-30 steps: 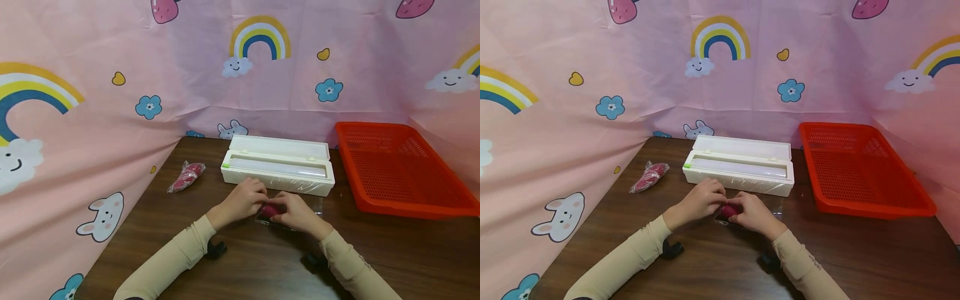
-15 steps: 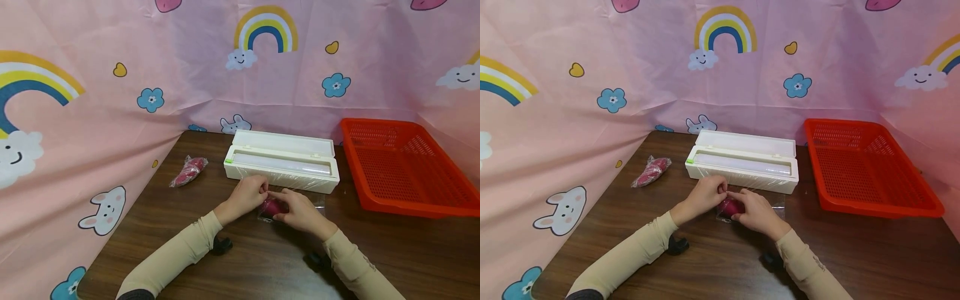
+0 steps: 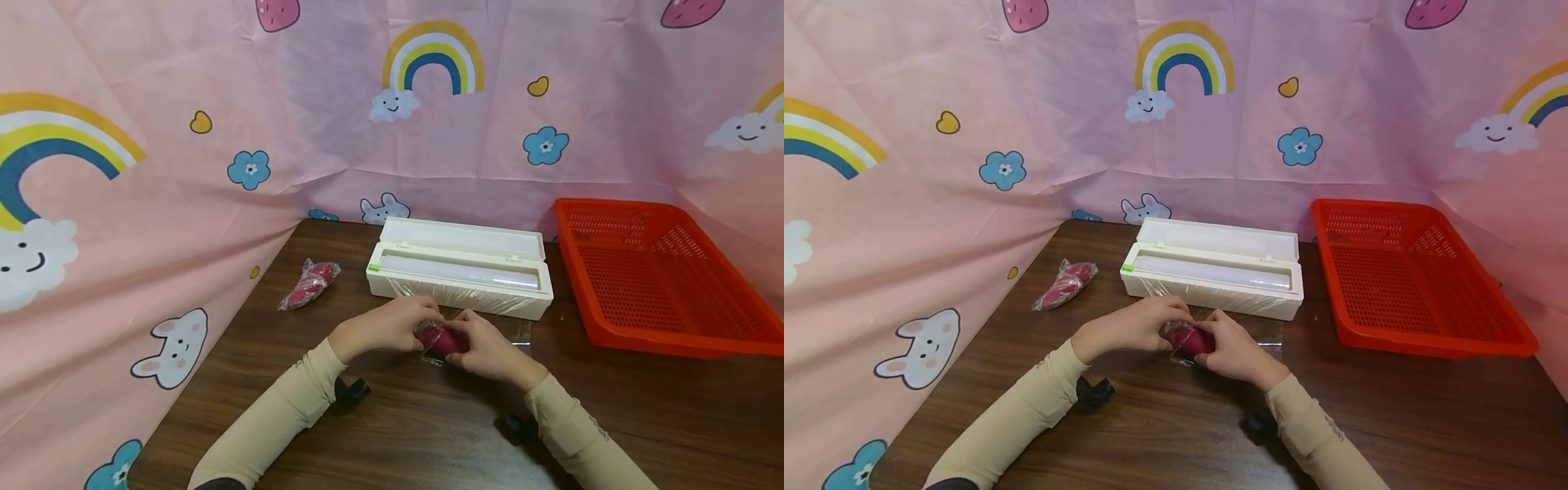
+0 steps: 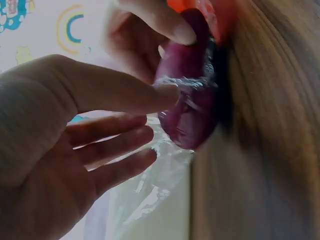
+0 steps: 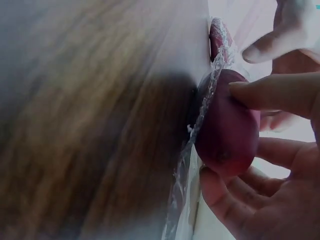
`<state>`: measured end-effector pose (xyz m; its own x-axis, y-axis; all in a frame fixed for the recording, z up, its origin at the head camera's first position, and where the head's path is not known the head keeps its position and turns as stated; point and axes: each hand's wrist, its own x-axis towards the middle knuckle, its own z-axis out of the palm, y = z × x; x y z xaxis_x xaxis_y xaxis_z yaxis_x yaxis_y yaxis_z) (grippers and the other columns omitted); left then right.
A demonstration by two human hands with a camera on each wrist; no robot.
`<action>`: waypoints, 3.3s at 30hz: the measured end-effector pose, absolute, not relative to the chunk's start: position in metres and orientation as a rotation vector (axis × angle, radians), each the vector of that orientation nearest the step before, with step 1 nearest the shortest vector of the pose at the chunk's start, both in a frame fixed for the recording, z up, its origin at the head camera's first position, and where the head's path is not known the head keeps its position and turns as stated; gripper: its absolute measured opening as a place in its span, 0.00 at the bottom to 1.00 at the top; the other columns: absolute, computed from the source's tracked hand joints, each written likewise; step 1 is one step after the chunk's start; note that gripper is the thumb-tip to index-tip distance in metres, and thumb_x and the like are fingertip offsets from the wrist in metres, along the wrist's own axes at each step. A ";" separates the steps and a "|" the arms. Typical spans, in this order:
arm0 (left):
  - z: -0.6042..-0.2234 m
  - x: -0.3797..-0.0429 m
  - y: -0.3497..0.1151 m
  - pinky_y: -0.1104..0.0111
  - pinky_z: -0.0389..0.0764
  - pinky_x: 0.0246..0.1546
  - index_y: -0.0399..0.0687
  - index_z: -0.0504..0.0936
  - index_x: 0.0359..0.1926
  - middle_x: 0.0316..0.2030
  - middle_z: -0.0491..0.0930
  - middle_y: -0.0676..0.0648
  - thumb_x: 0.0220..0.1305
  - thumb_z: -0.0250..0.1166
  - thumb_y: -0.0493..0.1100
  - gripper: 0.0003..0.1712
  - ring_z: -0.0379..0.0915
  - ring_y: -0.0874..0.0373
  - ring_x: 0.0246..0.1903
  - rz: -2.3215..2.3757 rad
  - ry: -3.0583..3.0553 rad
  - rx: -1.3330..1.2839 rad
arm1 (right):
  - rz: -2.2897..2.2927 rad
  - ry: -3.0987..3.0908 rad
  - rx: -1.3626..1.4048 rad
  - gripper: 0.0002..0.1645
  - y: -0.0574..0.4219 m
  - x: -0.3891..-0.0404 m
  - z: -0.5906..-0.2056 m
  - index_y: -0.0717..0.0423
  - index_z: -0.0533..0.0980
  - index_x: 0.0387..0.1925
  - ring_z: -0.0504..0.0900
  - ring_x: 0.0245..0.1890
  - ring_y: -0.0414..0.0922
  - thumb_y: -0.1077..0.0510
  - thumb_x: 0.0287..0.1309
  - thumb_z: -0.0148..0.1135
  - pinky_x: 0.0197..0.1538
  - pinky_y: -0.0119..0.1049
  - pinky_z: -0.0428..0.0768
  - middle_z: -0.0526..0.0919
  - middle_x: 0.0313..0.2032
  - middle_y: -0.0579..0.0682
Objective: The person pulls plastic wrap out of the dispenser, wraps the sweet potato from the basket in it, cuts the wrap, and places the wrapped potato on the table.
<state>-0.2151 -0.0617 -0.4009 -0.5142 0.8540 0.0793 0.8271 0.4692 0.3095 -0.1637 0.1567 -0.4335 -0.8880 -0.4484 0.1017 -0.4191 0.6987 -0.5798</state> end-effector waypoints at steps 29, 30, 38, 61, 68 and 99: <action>-0.408 -0.224 -0.038 0.69 0.75 0.39 0.49 0.89 0.46 0.39 0.82 0.52 0.48 0.82 0.54 0.26 0.72 0.62 0.36 0.225 2.649 1.397 | -0.664 2.717 -0.524 0.23 0.232 -0.142 -0.396 0.57 0.79 0.36 0.74 0.27 0.40 0.58 0.38 0.83 0.32 0.36 0.74 0.78 0.25 0.46; -0.407 -0.224 -0.038 0.69 0.75 0.39 0.48 0.89 0.46 0.38 0.82 0.52 0.48 0.82 0.54 0.26 0.72 0.62 0.36 0.222 2.653 1.393 | -0.641 2.708 -0.490 0.22 0.235 -0.141 -0.394 0.57 0.79 0.35 0.74 0.27 0.41 0.60 0.37 0.82 0.32 0.36 0.74 0.78 0.25 0.46; -0.406 -0.222 -0.042 0.69 0.74 0.39 0.46 0.90 0.47 0.37 0.83 0.50 0.50 0.81 0.54 0.26 0.72 0.62 0.35 0.229 2.655 1.380 | -0.564 2.700 -0.484 0.11 0.239 -0.143 -0.404 0.53 0.74 0.22 0.69 0.24 0.41 0.70 0.42 0.66 0.28 0.34 0.67 0.72 0.22 0.44; -0.407 -0.222 -0.046 0.70 0.69 0.32 0.44 0.90 0.44 0.32 0.84 0.52 0.54 0.79 0.56 0.24 0.71 0.62 0.31 0.239 2.713 1.313 | -0.768 2.884 -1.033 0.13 0.183 -0.136 -0.363 0.47 0.78 0.20 0.66 0.22 0.31 0.67 0.47 0.70 0.28 0.27 0.68 0.73 0.20 0.35; -0.406 -0.221 -0.044 0.70 0.72 0.34 0.44 0.90 0.42 0.32 0.82 0.51 0.53 0.80 0.54 0.22 0.71 0.62 0.32 0.257 2.686 1.323 | -1.000 2.930 -0.985 0.06 0.168 -0.160 -0.385 0.52 0.84 0.25 0.75 0.21 0.32 0.66 0.54 0.70 0.27 0.28 0.73 0.82 0.20 0.40; -0.404 -0.212 -0.041 0.69 0.75 0.41 0.46 0.87 0.53 0.43 0.77 0.50 0.56 0.77 0.57 0.28 0.71 0.61 0.38 0.206 2.707 1.261 | -0.876 2.984 -1.077 0.24 0.195 -0.151 -0.410 0.62 0.83 0.43 0.85 0.38 0.45 0.75 0.37 0.67 0.40 0.40 0.84 0.87 0.39 0.52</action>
